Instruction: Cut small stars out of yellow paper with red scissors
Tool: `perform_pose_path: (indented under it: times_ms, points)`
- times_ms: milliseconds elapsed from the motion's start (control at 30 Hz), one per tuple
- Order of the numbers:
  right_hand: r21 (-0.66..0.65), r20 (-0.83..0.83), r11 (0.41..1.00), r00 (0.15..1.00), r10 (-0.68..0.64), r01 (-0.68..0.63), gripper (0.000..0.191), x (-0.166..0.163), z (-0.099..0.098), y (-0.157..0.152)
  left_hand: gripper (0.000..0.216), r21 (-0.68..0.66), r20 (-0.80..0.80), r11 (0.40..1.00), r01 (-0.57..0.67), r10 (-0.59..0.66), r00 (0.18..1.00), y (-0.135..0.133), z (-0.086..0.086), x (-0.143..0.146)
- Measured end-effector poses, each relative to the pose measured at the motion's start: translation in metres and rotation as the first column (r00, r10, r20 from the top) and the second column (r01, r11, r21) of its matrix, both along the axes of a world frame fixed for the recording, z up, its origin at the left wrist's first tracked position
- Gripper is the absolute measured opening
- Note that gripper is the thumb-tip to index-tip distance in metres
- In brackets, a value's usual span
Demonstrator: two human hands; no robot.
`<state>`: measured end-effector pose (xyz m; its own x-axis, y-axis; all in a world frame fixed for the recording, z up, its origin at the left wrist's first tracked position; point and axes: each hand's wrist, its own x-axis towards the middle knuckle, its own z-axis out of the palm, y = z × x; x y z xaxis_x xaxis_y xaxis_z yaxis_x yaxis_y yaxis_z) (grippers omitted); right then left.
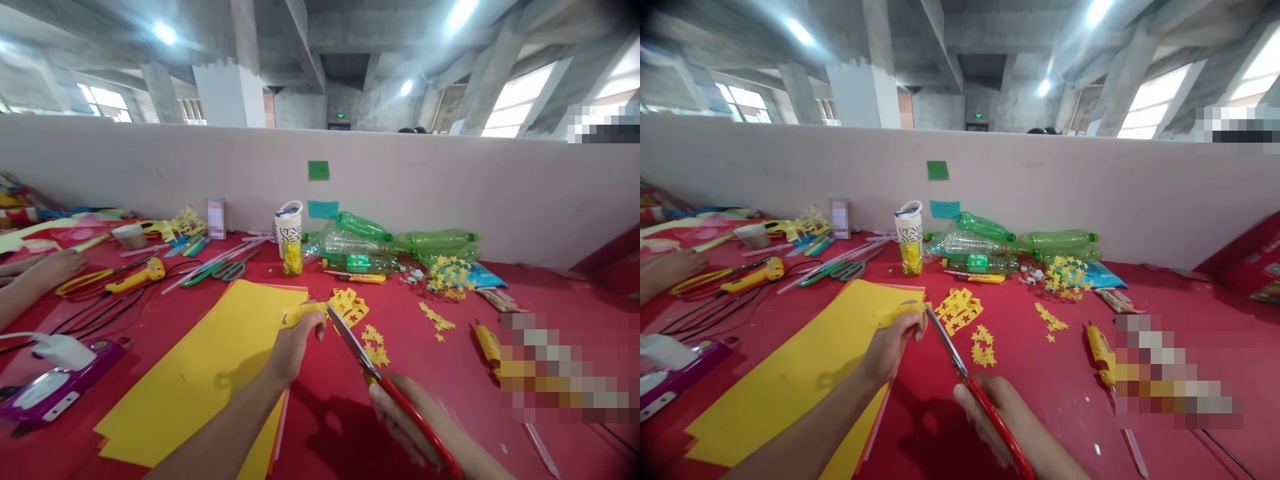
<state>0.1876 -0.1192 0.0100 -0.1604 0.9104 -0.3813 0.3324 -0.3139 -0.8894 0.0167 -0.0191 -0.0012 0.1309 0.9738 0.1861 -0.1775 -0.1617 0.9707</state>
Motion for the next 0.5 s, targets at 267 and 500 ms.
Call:
perform_pose_path:
  times_ms: [267,500]
  points:
    - [-0.057,-0.049,0.997,0.997,0.051,-0.054,0.056,0.0027,-0.0028,0.0039,0.031,-0.054,0.054,0.997,0.053,-0.05,0.997,0.0034,-0.0082,-0.0036]
    - [-0.055,-0.023,0.997,0.999,0.044,-0.045,0.051,0.0017,-0.0027,0.0023,0.016,-0.053,0.217,0.997,0.056,-0.044,0.975,0.009,-0.0079,-0.0016]
